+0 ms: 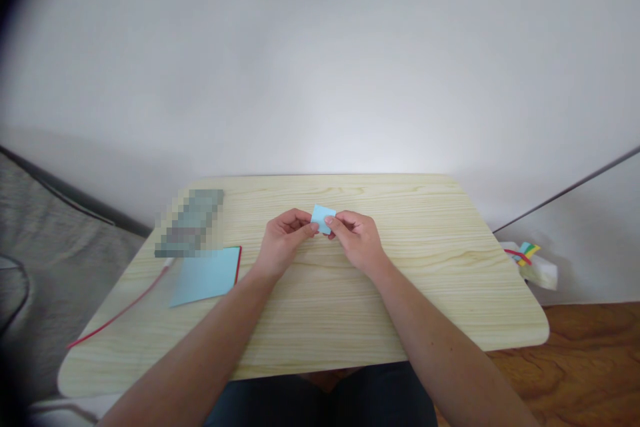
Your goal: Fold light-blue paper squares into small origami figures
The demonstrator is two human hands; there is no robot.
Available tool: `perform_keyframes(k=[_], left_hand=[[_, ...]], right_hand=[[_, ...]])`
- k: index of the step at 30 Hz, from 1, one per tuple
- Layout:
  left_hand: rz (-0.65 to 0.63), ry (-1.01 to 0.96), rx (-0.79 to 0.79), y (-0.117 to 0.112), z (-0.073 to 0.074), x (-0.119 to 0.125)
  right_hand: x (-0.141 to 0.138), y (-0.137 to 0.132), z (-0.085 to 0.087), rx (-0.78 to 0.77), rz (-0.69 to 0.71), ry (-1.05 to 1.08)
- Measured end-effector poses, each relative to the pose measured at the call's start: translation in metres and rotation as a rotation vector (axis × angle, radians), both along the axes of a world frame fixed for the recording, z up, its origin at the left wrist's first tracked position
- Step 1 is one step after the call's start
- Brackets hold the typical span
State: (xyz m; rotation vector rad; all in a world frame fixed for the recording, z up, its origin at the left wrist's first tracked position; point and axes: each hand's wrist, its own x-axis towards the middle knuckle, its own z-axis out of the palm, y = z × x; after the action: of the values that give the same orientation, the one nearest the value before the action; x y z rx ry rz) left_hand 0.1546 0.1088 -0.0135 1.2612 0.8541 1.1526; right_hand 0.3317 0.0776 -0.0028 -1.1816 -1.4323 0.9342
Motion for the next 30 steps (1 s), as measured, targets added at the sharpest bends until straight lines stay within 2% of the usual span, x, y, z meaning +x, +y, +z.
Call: perform_keyframes(k=[5, 10, 15, 23, 30], left_hand=[[0.026, 0.004, -0.007, -0.0001, 0.0017, -0.0001], [0.049, 0.039, 0.009, -0.0001, 0.0034, 0.0001], [0.060, 0.069, 0.035, -0.0006, 0.0041, 0.0000], [0.056, 0.002, 0.059, -0.0007, 0.0044, -0.0015], [0.111, 0.162, 0.156, -0.0046, 0.0082, -0.0018]], right_hand=[[-0.0013, -0.0011, 0.0006, 0.013, -0.015, -0.059], [-0.0024, 0.0009, -0.0028, 0.027, -0.024, 0.142], [-0.0013, 0.0016, -0.0053, 0.087, -0.049, 0.169], [-0.0024, 0.0026, -0.0049, -0.008, -0.051, 0.181], [-0.0023, 0.0039, -0.0023, -0.047, -0.029, 0.225]])
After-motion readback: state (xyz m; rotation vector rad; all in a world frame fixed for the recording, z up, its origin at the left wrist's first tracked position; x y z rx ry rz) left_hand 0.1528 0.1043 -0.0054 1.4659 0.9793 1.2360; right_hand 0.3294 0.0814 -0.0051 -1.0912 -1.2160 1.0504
